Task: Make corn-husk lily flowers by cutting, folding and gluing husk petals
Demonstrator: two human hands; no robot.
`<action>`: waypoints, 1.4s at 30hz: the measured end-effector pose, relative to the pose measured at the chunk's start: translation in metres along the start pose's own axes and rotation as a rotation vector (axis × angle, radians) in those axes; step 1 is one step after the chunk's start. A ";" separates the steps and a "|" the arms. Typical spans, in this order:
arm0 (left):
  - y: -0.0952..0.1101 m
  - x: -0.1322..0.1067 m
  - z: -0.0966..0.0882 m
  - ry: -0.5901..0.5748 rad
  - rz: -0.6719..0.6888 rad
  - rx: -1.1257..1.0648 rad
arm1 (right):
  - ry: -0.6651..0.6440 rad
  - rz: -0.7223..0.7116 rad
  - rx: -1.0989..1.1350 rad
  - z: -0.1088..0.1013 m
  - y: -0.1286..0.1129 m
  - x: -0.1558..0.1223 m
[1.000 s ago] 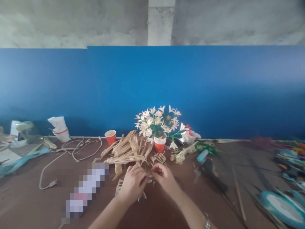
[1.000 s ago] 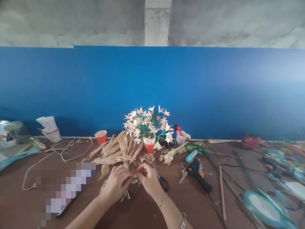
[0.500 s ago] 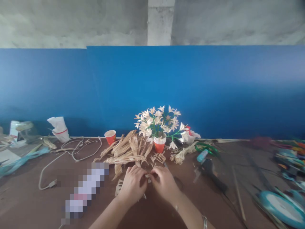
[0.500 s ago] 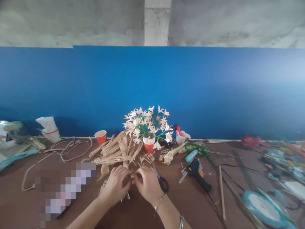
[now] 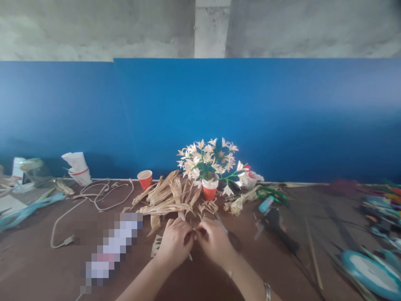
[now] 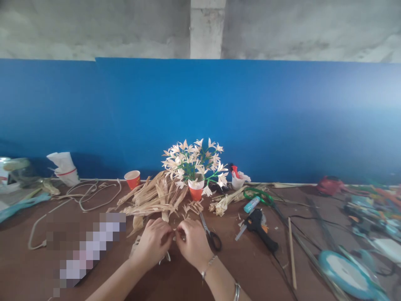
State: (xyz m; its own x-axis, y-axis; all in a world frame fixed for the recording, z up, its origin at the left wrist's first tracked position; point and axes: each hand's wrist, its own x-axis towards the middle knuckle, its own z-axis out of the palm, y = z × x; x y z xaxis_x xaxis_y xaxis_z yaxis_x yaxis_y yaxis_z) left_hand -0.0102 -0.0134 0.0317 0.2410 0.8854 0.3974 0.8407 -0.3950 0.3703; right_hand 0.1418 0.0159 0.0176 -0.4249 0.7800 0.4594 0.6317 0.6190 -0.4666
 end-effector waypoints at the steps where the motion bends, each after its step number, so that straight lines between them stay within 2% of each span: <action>1: 0.001 0.000 0.001 0.013 -0.011 0.013 | 0.022 0.013 -0.019 0.002 -0.001 0.000; 7: 0.005 -0.001 0.004 0.071 -0.079 0.077 | 0.133 0.104 -0.100 0.012 0.000 -0.003; 11: -0.003 -0.001 0.005 0.058 -0.165 0.141 | 0.145 0.189 -0.142 0.008 0.002 -0.001; 13: -0.010 0.000 0.005 0.027 -0.201 0.146 | 0.082 0.187 -0.113 0.004 0.000 -0.001; 17: -0.023 0.001 0.007 -0.092 -0.179 0.103 | -0.225 -0.018 -0.010 0.000 -0.012 -0.005; 19: -0.025 0.001 0.009 -0.112 -0.189 0.103 | -0.325 -0.078 -0.029 0.000 -0.019 -0.007; 25: -0.028 0.000 0.012 -0.085 -0.198 0.052 | -0.389 -0.096 -0.182 -0.001 -0.021 -0.006; 32: -0.030 -0.001 0.009 -0.011 -0.166 -0.014 | -0.355 -0.032 -0.097 -0.003 -0.014 -0.005; 37: -0.029 -0.001 0.008 0.029 -0.136 -0.111 | -0.367 -0.035 -0.017 0.002 -0.013 -0.008; 39: -0.028 0.000 0.008 0.049 -0.127 -0.205 | -0.314 0.023 0.048 0.004 -0.011 -0.006; 42: -0.029 0.002 0.007 0.070 -0.186 -0.449 | -0.185 0.202 0.284 0.004 -0.007 -0.001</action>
State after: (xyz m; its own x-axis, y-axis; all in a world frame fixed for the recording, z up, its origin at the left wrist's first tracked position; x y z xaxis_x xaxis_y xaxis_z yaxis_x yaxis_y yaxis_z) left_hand -0.0305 0.0019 0.0155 0.0599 0.9385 0.3401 0.5707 -0.3117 0.7597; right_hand 0.1358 0.0109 0.0173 -0.4362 0.8761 0.2051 0.5210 0.4318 -0.7363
